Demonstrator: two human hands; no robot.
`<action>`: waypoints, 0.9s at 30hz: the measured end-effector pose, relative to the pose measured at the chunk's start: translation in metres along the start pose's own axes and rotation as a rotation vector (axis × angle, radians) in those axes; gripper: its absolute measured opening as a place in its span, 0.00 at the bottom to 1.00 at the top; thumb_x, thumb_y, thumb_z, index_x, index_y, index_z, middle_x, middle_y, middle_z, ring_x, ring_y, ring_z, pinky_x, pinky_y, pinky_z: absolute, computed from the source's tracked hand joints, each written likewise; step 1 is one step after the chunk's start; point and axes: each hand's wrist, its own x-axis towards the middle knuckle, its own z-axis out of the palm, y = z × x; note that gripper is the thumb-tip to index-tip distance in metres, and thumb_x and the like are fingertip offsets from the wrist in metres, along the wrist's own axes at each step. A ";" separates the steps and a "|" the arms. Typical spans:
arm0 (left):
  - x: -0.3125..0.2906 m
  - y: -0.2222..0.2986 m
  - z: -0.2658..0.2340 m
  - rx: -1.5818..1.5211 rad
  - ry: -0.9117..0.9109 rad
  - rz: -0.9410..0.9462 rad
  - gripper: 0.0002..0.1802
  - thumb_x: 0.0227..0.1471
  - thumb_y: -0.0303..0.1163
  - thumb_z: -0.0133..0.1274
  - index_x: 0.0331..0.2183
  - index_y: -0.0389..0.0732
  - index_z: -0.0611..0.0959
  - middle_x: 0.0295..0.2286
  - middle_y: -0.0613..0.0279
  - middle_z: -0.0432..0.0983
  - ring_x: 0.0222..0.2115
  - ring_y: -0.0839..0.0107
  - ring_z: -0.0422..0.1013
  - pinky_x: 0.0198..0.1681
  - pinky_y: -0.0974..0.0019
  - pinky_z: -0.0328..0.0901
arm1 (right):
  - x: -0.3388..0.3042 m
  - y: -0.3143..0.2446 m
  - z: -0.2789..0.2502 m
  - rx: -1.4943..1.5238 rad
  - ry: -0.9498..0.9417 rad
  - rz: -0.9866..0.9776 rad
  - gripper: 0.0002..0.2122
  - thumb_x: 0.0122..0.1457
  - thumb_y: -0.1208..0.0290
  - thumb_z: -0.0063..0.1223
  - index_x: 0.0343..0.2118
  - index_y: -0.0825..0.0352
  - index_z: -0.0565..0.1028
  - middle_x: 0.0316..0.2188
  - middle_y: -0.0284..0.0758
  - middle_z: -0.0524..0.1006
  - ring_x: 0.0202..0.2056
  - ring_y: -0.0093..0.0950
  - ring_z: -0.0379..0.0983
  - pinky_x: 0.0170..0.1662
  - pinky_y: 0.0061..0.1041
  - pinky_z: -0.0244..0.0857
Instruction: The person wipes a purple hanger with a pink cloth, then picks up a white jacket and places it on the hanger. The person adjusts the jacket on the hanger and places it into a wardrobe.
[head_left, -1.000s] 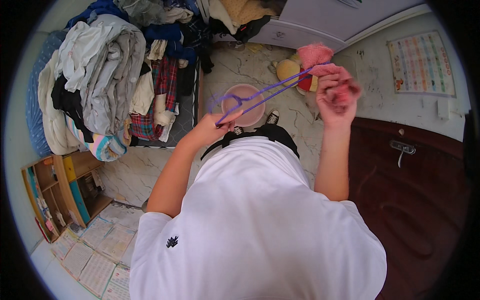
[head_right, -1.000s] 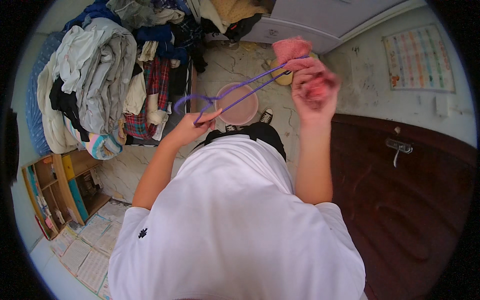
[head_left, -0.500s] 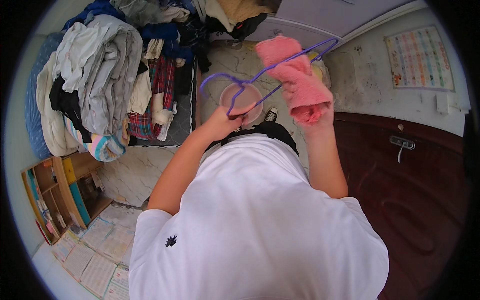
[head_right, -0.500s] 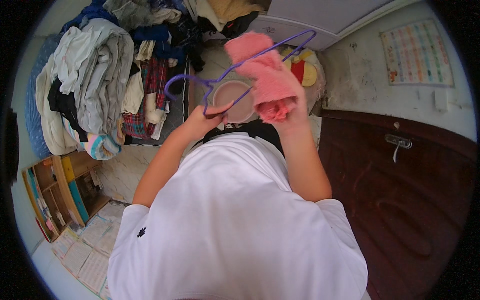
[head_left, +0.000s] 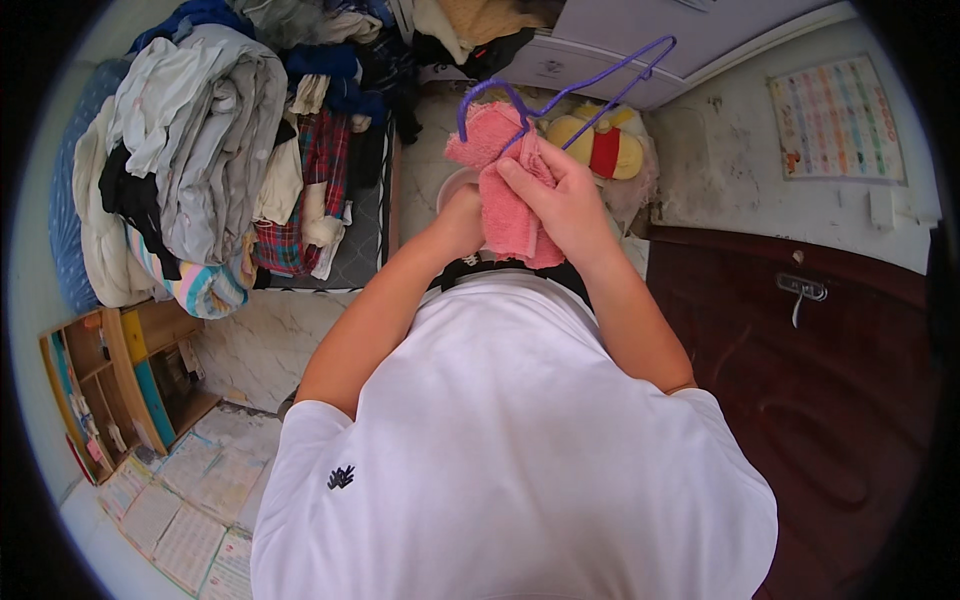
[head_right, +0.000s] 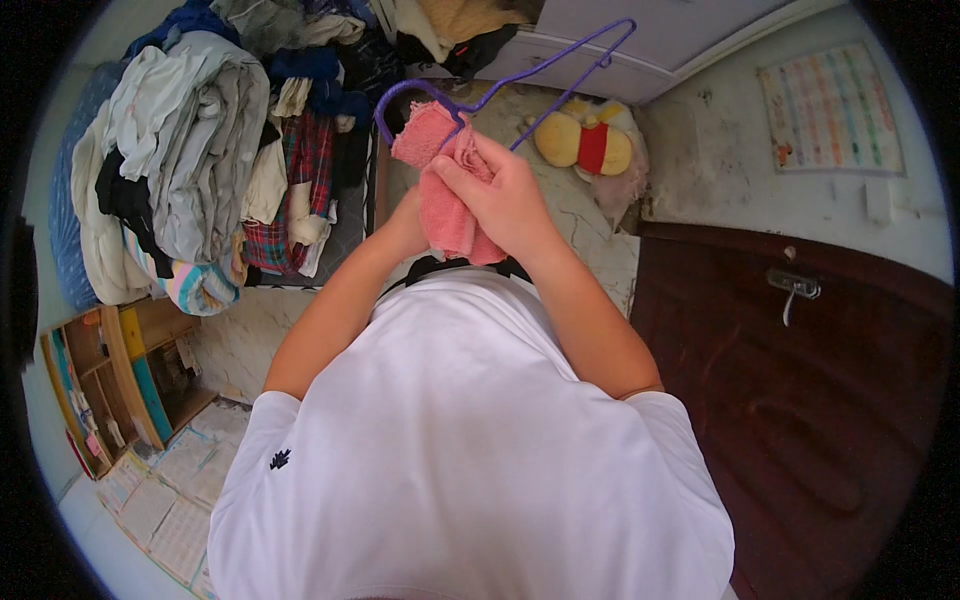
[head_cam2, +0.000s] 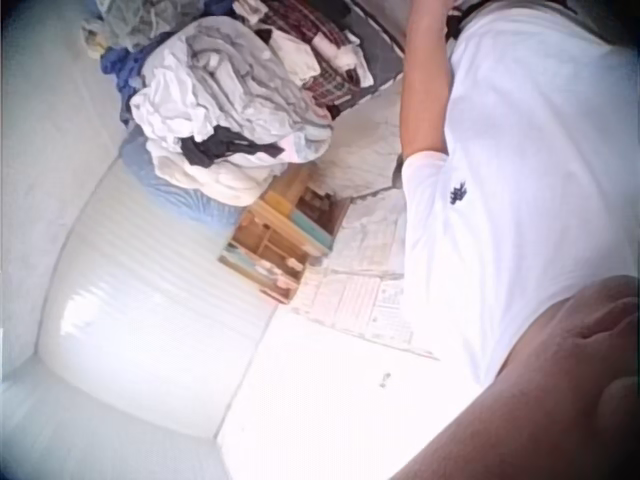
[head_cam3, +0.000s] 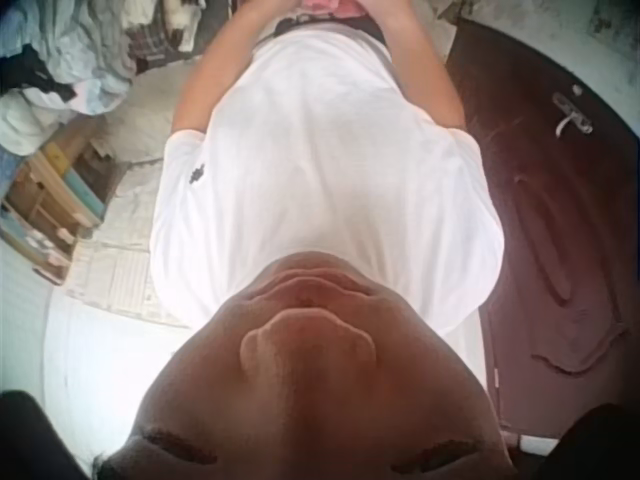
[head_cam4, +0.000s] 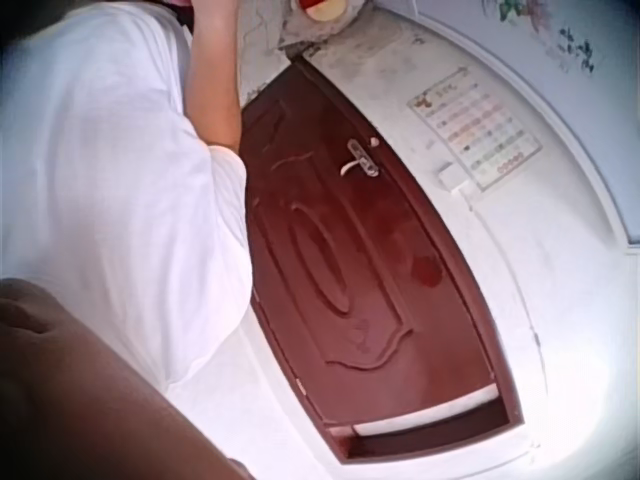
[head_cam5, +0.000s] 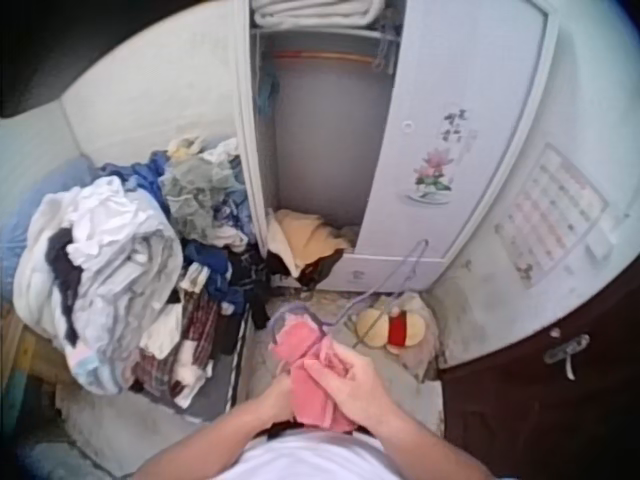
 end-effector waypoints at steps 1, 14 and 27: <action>-0.002 0.001 0.001 0.033 0.022 0.010 0.16 0.55 0.24 0.61 0.47 0.37 0.83 0.42 0.57 0.82 0.42 0.66 0.78 0.47 0.63 0.72 | 0.000 0.001 -0.001 0.001 0.009 0.022 0.12 0.64 0.71 0.59 0.46 0.71 0.78 0.37 0.29 0.80 0.39 0.16 0.73 0.45 0.20 0.69; -0.009 0.059 -0.080 -0.239 0.132 -0.376 0.17 0.59 0.35 0.51 0.47 0.39 0.81 0.42 0.63 0.80 0.43 0.74 0.72 0.43 0.66 0.70 | 0.010 0.006 -0.016 -0.718 0.081 -0.237 0.07 0.59 0.70 0.59 0.39 0.65 0.79 0.34 0.37 0.82 0.33 0.34 0.79 0.35 0.32 0.71; -0.005 0.089 -0.009 0.276 0.325 -0.262 0.15 0.65 0.38 0.49 0.41 0.34 0.80 0.30 0.43 0.80 0.31 0.47 0.77 0.36 0.53 0.69 | 0.011 0.021 -0.008 -1.158 -0.016 -0.503 0.22 0.55 0.72 0.59 0.55 0.59 0.74 0.51 0.34 0.79 0.37 0.41 0.80 0.37 0.38 0.76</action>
